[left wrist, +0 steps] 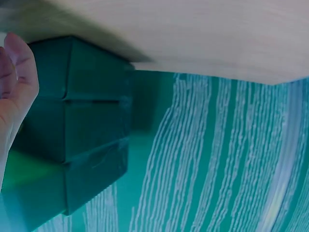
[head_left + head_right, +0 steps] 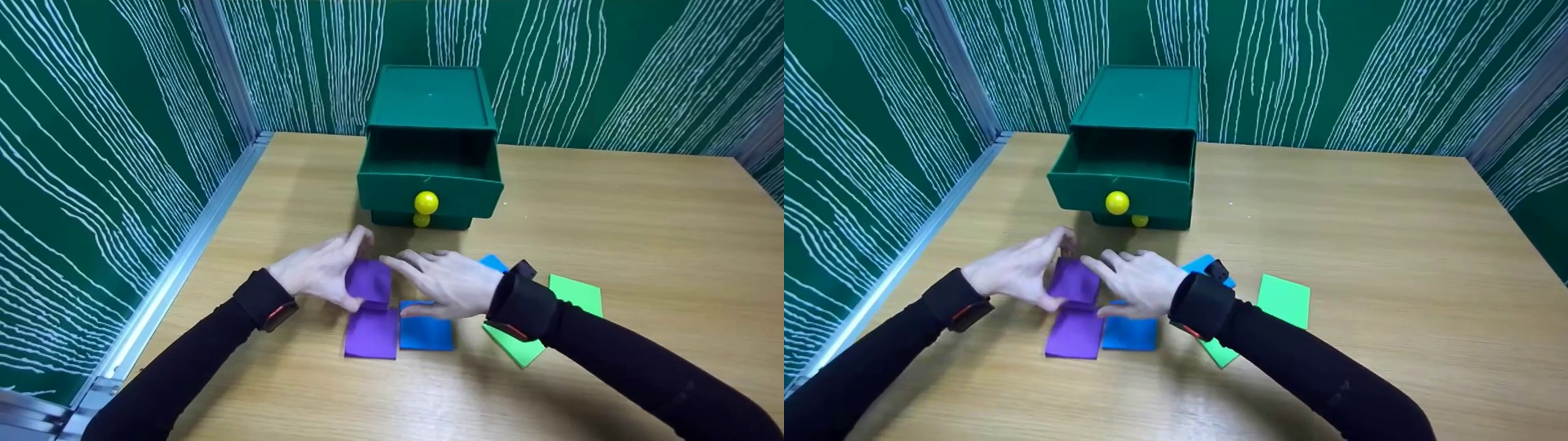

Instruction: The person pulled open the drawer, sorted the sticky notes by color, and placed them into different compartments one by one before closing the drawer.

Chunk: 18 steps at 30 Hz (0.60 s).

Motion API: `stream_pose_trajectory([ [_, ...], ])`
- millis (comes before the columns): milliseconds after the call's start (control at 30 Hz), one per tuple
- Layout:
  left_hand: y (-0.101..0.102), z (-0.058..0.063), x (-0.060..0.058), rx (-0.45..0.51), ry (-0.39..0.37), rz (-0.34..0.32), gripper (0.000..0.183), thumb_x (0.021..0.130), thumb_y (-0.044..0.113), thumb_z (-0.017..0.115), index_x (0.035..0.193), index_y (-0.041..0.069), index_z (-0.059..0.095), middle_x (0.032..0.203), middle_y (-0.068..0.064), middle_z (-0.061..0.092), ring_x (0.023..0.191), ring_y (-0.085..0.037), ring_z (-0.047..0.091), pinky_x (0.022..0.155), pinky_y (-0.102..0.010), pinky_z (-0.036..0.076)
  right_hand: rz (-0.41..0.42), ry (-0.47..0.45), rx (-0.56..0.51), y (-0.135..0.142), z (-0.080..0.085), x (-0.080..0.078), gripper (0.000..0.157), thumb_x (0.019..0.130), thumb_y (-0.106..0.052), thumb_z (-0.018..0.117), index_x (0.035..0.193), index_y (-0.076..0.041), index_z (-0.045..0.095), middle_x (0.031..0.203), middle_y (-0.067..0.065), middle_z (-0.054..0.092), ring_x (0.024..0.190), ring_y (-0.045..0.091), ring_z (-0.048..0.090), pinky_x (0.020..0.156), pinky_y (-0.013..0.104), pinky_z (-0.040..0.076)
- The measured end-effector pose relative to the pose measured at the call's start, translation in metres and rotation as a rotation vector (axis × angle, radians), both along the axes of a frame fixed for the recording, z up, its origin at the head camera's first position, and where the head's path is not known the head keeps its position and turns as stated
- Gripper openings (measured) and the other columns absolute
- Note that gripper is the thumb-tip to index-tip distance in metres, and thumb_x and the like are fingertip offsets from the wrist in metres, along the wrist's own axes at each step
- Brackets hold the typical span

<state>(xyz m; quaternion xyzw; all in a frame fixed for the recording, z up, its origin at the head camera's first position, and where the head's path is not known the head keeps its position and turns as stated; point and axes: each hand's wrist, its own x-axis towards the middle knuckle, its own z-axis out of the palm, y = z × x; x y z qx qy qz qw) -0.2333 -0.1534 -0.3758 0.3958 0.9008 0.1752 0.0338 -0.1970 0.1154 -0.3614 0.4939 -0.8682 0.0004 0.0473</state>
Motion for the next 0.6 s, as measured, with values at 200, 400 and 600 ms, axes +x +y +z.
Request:
stream_pose_trajectory([
  [200,0.006,0.010,0.009,0.050,0.030,-0.050,0.087,0.064,0.043,0.085,0.127,0.012,0.033,0.111,-0.007,0.060,0.096,-0.017,0.061,0.081,-0.029,0.054,0.001,0.015,-0.055,0.003,-0.001,-0.003,0.087,0.091,-0.058,0.062,0.154,-0.009,0.028,0.139,0.013,0.054,0.109,0.026,0.066,0.087,0.043,0.058],
  [400,0.013,0.023,0.019,0.172,-0.029,-0.145,0.085,0.065,0.041,0.085,0.124,0.011,0.033,0.114,-0.003,0.062,0.106,-0.013,0.061,0.095,-0.028,0.052,0.135,0.237,-0.105,0.006,0.001,-0.001,0.072,0.089,-0.047,0.071,0.148,-0.017,0.043,0.131,0.011,0.057,0.094,0.022,0.067,0.076,0.035,0.059],
  [600,0.012,0.041,0.023,0.287,0.024,-0.260,0.087,0.069,0.045,0.083,0.129,0.010,0.032,0.119,-0.005,0.062,0.112,-0.015,0.061,0.099,-0.032,0.051,0.310,0.552,-0.124,0.017,0.020,0.004,0.037,0.086,-0.018,0.078,0.121,-0.020,0.066,0.106,0.005,0.069,0.085,0.021,0.064,0.065,0.029,0.051],
])
